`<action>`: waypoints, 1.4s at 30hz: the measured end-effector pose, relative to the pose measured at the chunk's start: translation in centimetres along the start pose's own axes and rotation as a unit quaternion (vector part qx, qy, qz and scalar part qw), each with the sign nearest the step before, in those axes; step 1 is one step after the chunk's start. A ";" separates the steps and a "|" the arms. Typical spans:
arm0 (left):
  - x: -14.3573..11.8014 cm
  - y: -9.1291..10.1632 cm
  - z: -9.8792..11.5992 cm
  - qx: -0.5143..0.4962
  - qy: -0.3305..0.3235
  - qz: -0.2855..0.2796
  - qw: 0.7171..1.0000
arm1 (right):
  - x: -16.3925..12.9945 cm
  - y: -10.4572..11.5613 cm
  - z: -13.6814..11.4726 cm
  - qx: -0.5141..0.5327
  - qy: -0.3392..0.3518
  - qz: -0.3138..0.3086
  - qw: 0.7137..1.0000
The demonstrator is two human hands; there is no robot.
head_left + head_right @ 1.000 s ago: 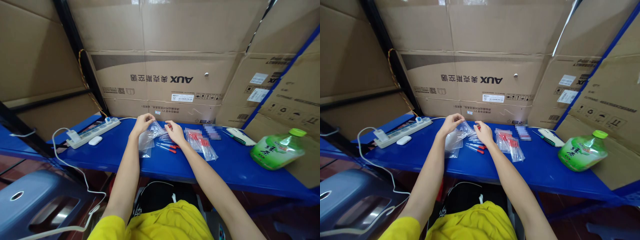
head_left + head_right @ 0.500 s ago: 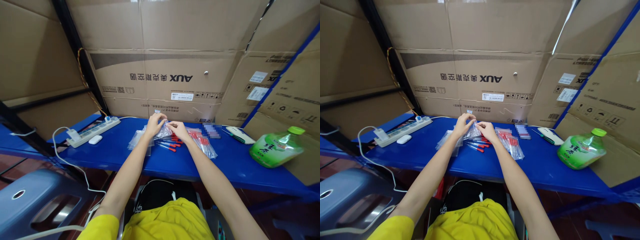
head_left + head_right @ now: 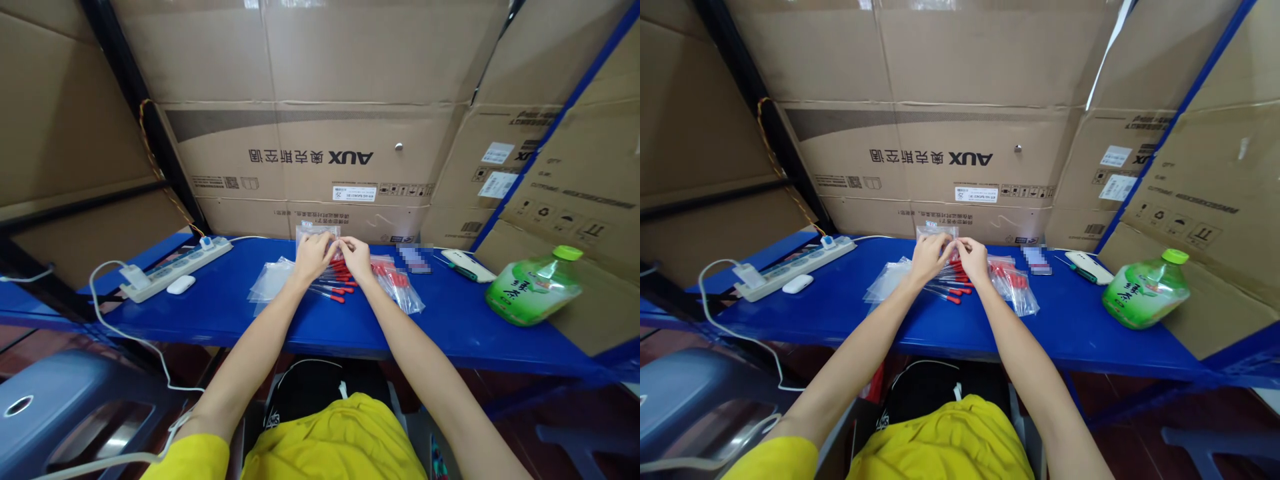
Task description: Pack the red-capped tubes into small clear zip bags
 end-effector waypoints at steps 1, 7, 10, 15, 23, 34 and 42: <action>0.0 -0.2 0.0 -0.006 0.010 -0.006 1.000 | -0.1 -0.2 -0.1 0.007 0.003 -0.013 1.000; -0.2 -0.7 -0.2 -0.017 0.067 -0.012 0.998 | -0.4 -0.5 -0.4 0.027 -0.002 -0.047 0.999; -0.3 -0.8 -0.4 -0.024 0.083 -0.018 0.996 | -0.3 -0.3 -0.4 0.020 -0.008 -0.046 0.999; -0.3 -1.2 -0.8 -0.054 0.068 -0.023 0.996 | -0.2 -0.1 -0.2 0.015 -0.010 -0.041 0.999; 0.1 -1.5 -1.2 -0.150 0.077 -0.019 0.986 | -0.1 -0.2 -0.6 0.052 -0.016 -0.085 0.995; 0.2 -1.1 -1.5 -0.124 0.071 -0.015 0.990 | 0.1 -0.5 -0.4 0.108 -0.021 -0.094 0.989; 0.2 -0.7 -1.6 -0.059 0.053 0.014 0.997 | 0.9 2.0 0.9 -0.044 -0.011 0.048 0.998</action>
Point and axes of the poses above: each hand's wrist, its own x-axis towards the middle knuckle, its own y-axis out of the back of the hand, z = x × y, the point moved 1 cm from there along x, towards the middle knuckle, and after that the axes turned 6 degrees about y, right-handed, at the moved point
